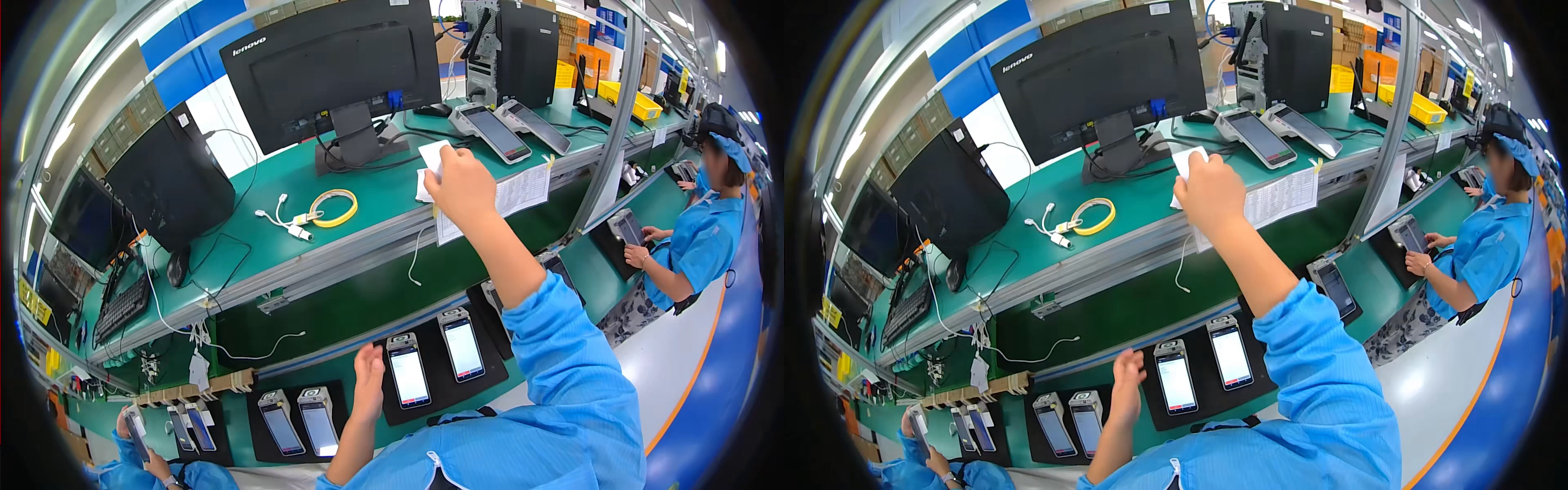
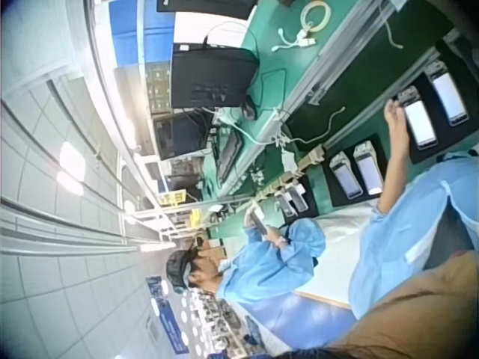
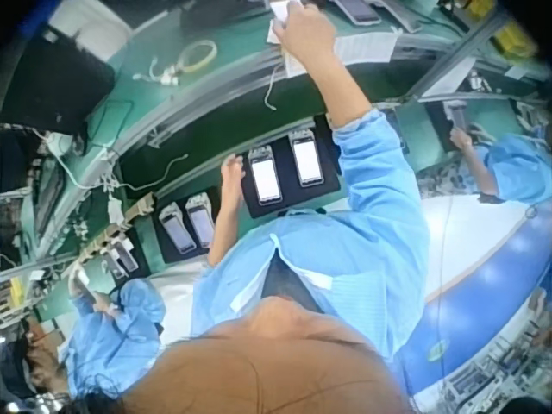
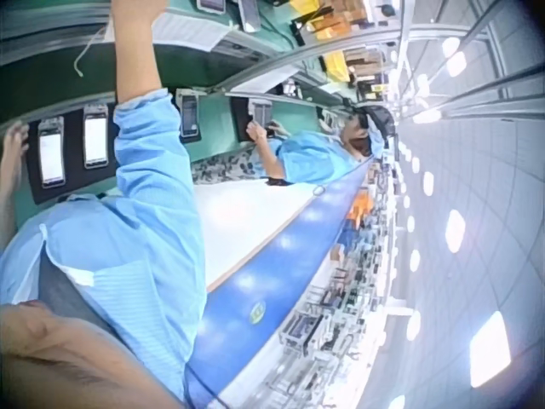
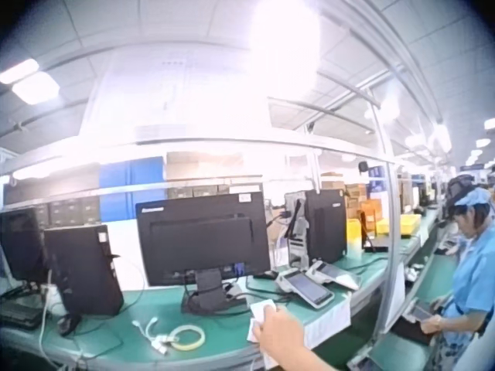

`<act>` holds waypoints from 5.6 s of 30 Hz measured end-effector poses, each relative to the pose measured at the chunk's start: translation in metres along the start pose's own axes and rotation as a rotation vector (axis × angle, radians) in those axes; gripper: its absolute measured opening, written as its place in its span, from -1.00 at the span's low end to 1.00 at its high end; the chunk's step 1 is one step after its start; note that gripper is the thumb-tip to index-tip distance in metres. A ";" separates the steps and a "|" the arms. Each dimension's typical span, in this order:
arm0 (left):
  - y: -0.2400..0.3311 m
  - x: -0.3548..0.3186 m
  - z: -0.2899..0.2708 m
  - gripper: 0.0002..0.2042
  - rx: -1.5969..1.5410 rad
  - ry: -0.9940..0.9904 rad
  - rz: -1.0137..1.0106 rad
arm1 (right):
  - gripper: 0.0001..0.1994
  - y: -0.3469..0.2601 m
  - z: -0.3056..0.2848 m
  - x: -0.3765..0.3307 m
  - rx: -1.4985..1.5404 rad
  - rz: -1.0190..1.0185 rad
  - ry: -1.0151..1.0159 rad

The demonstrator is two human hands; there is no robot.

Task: The person interacts with and tests multiple industrial handheld electronics terminals on a production line by hand.

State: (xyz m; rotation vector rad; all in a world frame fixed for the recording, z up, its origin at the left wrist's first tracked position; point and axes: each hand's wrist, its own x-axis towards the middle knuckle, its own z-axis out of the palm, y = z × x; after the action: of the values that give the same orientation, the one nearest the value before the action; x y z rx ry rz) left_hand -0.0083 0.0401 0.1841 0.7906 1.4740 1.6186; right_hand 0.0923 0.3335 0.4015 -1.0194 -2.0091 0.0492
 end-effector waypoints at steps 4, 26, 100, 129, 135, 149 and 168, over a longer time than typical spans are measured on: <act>-0.079 -0.032 -0.030 -0.48 0.120 0.147 -0.334 | -0.68 0.021 0.030 -0.014 -0.237 -0.012 -0.039; -0.133 0.006 0.053 0.06 1.124 0.387 -0.330 | 0.25 0.096 0.109 -0.344 0.031 0.569 -0.765; -0.032 0.120 0.110 -0.76 0.000 -0.095 -0.103 | -0.40 0.138 0.059 -0.260 1.740 0.894 -0.452; -0.030 0.091 0.131 -0.85 -0.360 0.021 -0.168 | -0.49 0.128 0.025 -0.228 1.710 0.943 -0.469; -0.024 0.085 0.127 -0.87 -0.171 -0.043 -0.147 | -0.55 0.122 0.014 -0.232 1.630 0.994 -0.518; -0.030 0.068 0.160 -0.89 -0.474 0.209 -0.023 | 0.21 0.117 -0.010 -0.251 1.778 0.714 -0.886; -0.024 0.063 0.166 -0.89 -0.462 0.205 -0.015 | 0.21 0.119 -0.007 -0.258 1.834 0.757 -0.831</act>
State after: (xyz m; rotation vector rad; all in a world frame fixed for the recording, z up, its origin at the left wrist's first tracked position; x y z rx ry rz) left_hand 0.1064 0.1776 0.1778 0.3597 1.1622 1.9726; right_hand 0.2503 0.2362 0.1858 -0.3144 -1.0653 2.4346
